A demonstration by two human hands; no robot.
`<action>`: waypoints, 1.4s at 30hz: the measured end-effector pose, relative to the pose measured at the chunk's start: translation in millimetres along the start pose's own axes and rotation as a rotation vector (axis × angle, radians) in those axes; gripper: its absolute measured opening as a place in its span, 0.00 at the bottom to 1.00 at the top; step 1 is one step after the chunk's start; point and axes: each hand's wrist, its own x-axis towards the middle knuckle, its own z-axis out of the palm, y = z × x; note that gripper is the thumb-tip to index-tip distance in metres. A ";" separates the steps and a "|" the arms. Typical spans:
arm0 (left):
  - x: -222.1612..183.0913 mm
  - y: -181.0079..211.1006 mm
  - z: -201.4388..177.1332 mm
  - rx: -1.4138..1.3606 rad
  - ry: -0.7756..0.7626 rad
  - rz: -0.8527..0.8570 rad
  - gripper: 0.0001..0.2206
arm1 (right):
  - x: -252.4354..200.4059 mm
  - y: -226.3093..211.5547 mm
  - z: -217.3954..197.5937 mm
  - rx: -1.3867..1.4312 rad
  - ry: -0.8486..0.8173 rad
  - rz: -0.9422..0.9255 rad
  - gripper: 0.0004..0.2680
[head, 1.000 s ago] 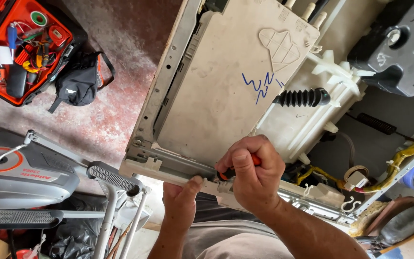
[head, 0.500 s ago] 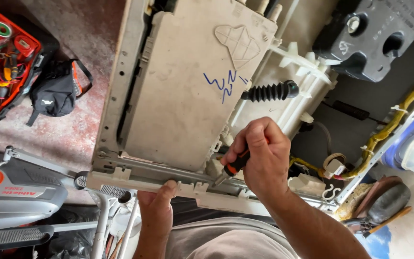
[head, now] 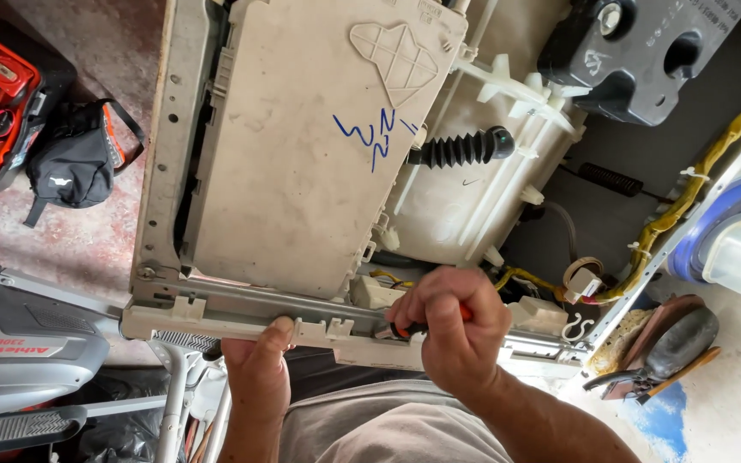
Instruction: Removing the lower front panel of a washing machine using a screwdriver.
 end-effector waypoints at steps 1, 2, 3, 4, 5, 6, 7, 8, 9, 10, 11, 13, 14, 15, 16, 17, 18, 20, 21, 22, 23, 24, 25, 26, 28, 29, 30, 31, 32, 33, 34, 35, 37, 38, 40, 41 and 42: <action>0.3 1.7 1.5 -0.020 -0.017 0.000 0.13 | -3.1 -2.8 -0.1 0.007 -0.014 -0.055 0.06; -0.5 3.8 2.1 -0.038 -0.031 -0.002 0.10 | -6.8 -5.9 0.1 0.015 -0.029 -0.107 0.05; -0.8 -0.9 -1.6 -0.037 -0.029 -0.001 0.10 | -12.5 -4.7 -1.2 0.016 -0.030 -0.106 0.05; -0.9 -6.3 -4.3 -0.056 0.008 -0.030 0.17 | -18.1 -3.7 -3.3 -0.031 -0.097 -0.184 0.06; -0.9 -11.8 -6.2 -0.074 0.044 -0.059 0.23 | -23.3 -2.5 -6.2 -0.080 -0.165 -0.262 0.08; -2.4 -4.4 -3.5 -0.077 0.037 -0.066 0.23 | -21.4 -14.4 -8.9 -0.089 -0.161 -0.261 0.08; -3.7 2.8 0.3 -0.055 0.062 -0.050 0.28 | -18.9 -26.2 -12.3 -0.085 -0.225 -0.241 0.07; -0.1 7.4 7.8 -0.040 0.074 -0.031 0.32 | -14.3 -36.2 -17.0 -0.091 -0.284 -0.231 0.05; 2.8 4.8 11.0 -0.050 0.055 -0.034 0.32 | -12.0 -37.7 -23.1 -0.109 -0.275 -0.240 0.05; 1.6 5.9 9.0 -0.039 0.071 -0.060 0.29 | -12.3 -40.3 -26.8 -0.073 -0.227 -0.258 0.05; 0.2 6.4 6.4 -0.028 0.088 -0.086 0.27 | -13.3 -42.6 -30.5 -0.038 -0.179 -0.275 0.05; -6.8 -1.4 -2.3 -0.046 0.071 -0.086 0.20 | -13.1 -40.0 -45.1 -0.016 -0.038 -0.176 0.08; -1.0 -4.2 -3.5 -0.078 0.065 -0.041 0.14 | -5.7 -35.2 -50.9 0.032 0.084 -0.113 0.13; 1.2 -8.2 -3.8 -0.083 0.056 -0.035 0.14 | 0.4 -32.1 -65.7 0.029 0.087 -0.125 0.13; -0.4 -10.4 -7.1 -0.068 0.096 -0.060 0.11 | 5.3 -29.6 -79.4 0.022 0.097 -0.061 0.11; -1.7 -13.4 -10.4 -0.053 0.136 -0.084 0.09 | 10.2 -26.3 -93.2 0.015 0.107 0.004 0.11; -2.5 -11.7 -10.0 -0.050 0.129 -0.091 0.09 | 9.2 -19.3 -103.5 0.009 0.115 0.007 0.11; -3.1 -9.8 -7.8 -0.020 0.239 -0.157 0.16 | 8.0 -3.9 -125.4 0.148 0.244 0.181 0.12; -3.0 -12.6 -9.6 -0.019 0.234 -0.162 0.16 | 7.3 -0.5 -134.2 0.144 0.249 0.182 0.12; -2.9 -14.9 -12.1 -0.019 0.247 -0.155 0.10 | 6.5 3.5 -142.4 0.149 0.282 0.247 0.12; -2.6 -17.1 -14.5 -0.020 0.260 -0.147 0.06 | 5.7 7.4 -150.7 0.154 0.315 0.312 0.13; -2.3 -14.1 -12.4 -0.017 0.255 -0.151 0.06 | 4.6 10.1 -154.6 0.152 0.323 0.313 0.13; -2.0 -11.0 -10.4 0.020 0.292 -0.167 0.07 | 3.4 12.8 -158.5 0.158 0.305 0.314 0.12; -2.6 -8.2 -8.6 0.057 0.331 -0.183 0.09 | 2.2 15.4 -162.4 0.165 0.284 0.316 0.12; -1.2 -4.9 -4.2 0.044 0.326 -0.185 0.14 | -0.8 21.6 -167.6 0.159 0.265 0.323 0.12; -0.1 -2.9 -2.5 0.028 0.325 -0.183 0.19 | -2.3 24.6 -169.5 0.155 0.242 0.329 0.12; -0.8 0.1 1.4 0.030 0.323 -0.184 0.19 | -3.8 26.7 -171.1 0.155 0.244 0.329 0.12; -1.3 3.4 4.6 -0.015 0.276 -0.170 0.23 | -5.5 28.6 -172.0 0.165 0.241 0.348 0.11; -2.1 7.6 6.5 -0.059 0.232 -0.155 0.28 | -7.5 30.9 -171.6 0.177 0.235 0.368 0.11; -1.4 -0.3 6.6 -0.055 0.233 -0.155 0.28 | -7.1 29.2 -173.7 0.180 0.237 0.370 0.11; -1.1 -4.7 3.1 -0.064 0.235 -0.115 0.25 | -6.1 29.6 -172.1 0.187 0.266 0.400 0.11; -0.7 -8.6 -1.2 -0.072 0.237 -0.075 0.23 | -5.3 29.7 -169.9 0.194 0.295 0.430 0.12; -2.3 0.9 -0.6 0.010 0.305 -0.141 0.21 | -5.7 31.2 -169.4 0.209 0.268 0.431 0.12; -2.9 4.2 1.9 0.086 0.356 -0.222 0.19 | -6.8 30.4 -171.3 0.209 0.255 0.429 0.12; -3.7 2.5 1.4 0.064 0.345 -0.201 0.21 | -6.4 30.3 -172.6 0.204 0.259 0.458 0.12; -3.7 1.7 1.3 0.040 0.331 -0.184 0.24 | -6.0 30.4 -173.1 0.194 0.265 0.487 0.11; -3.5 0.7 1.5 0.043 0.330 -0.180 0.24 | -4.8 29.5 -172.5 0.198 0.266 0.485 0.11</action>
